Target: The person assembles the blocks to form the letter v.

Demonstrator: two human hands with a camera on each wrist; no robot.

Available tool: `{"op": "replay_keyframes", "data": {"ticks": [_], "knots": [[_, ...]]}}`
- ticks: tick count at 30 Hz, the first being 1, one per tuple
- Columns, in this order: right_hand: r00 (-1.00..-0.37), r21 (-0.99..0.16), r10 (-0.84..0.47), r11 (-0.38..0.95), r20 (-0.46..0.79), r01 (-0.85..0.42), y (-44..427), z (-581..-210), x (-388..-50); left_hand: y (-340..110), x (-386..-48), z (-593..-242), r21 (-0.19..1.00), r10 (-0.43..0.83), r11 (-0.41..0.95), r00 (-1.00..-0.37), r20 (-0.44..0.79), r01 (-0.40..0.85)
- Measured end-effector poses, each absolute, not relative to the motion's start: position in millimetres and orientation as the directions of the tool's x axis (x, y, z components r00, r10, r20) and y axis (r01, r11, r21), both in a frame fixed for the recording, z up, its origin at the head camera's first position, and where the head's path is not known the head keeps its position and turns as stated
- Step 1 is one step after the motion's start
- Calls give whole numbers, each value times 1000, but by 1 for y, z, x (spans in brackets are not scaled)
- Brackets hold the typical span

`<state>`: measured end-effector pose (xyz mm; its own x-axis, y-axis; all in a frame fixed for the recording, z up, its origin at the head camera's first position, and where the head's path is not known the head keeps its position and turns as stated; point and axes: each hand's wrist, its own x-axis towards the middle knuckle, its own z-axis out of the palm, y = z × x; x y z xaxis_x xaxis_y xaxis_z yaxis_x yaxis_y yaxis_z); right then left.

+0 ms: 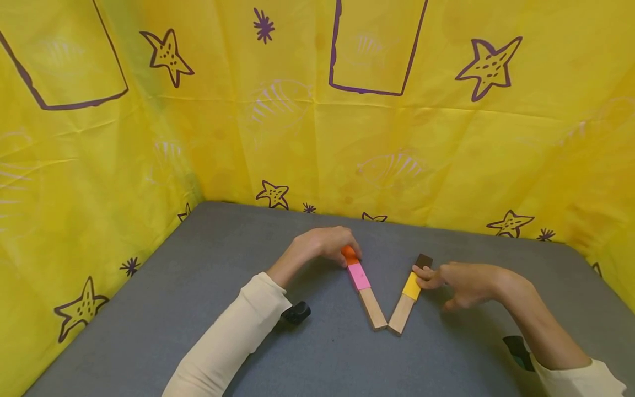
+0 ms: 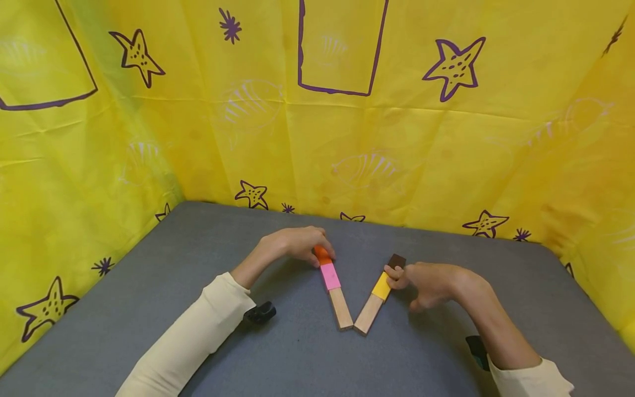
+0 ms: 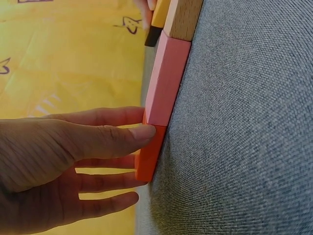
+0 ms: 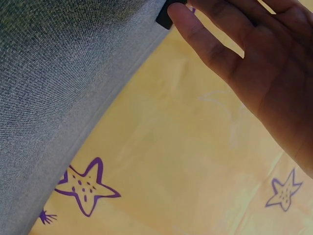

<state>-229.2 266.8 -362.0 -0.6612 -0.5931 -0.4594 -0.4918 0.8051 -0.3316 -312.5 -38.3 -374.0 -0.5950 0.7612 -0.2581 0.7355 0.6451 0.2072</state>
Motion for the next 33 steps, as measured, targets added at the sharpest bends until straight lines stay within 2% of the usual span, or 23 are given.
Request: {"op": "replay_keyframes", "data": {"ticks": [33], "knots": [[-664,-328,-583,812,-467,-482,266,-363,-229,-36,-314,-376,191,765,640,-591,-256,745]]}}
